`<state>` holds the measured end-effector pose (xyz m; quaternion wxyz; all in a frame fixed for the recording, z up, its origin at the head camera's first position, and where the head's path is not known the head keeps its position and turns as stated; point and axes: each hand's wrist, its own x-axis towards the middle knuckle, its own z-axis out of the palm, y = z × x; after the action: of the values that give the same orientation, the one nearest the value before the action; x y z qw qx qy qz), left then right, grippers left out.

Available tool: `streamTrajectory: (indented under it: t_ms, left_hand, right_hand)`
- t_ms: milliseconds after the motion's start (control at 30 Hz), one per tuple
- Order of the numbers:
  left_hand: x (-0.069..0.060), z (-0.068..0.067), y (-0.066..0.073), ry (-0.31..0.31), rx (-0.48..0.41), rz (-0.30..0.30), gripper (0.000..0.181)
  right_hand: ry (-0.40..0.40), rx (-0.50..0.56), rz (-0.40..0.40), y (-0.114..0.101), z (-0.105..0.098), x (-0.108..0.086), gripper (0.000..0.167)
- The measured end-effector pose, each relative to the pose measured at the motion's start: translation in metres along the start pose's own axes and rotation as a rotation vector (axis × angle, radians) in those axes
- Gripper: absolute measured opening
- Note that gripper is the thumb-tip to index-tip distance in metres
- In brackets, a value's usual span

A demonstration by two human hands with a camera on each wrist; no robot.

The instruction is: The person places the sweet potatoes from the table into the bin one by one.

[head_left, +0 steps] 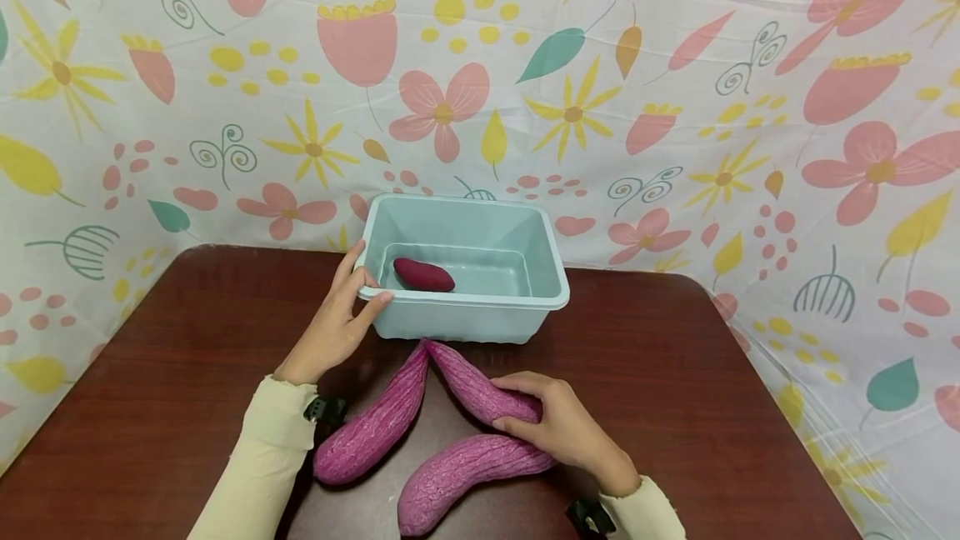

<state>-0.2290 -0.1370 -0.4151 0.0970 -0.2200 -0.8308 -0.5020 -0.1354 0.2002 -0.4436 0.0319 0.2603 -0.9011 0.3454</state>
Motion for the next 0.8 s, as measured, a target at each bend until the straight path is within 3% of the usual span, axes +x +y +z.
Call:
streamTrajectory:
  t_ms: [400,800]
  left_hand:
    - [-0.0011,-0.0002,-0.0023,0.001,0.009,0.005,0.02]
    - [-0.0003,0.0002,-0.0013,-0.006,0.015,0.007,0.021]
  right_hand:
    - [-0.011,-0.014,0.061,-0.0046,0.0004,0.0007,0.04]
    - [0.046,-0.025,0.051,-0.0099,-0.0028,0.0002,0.043]
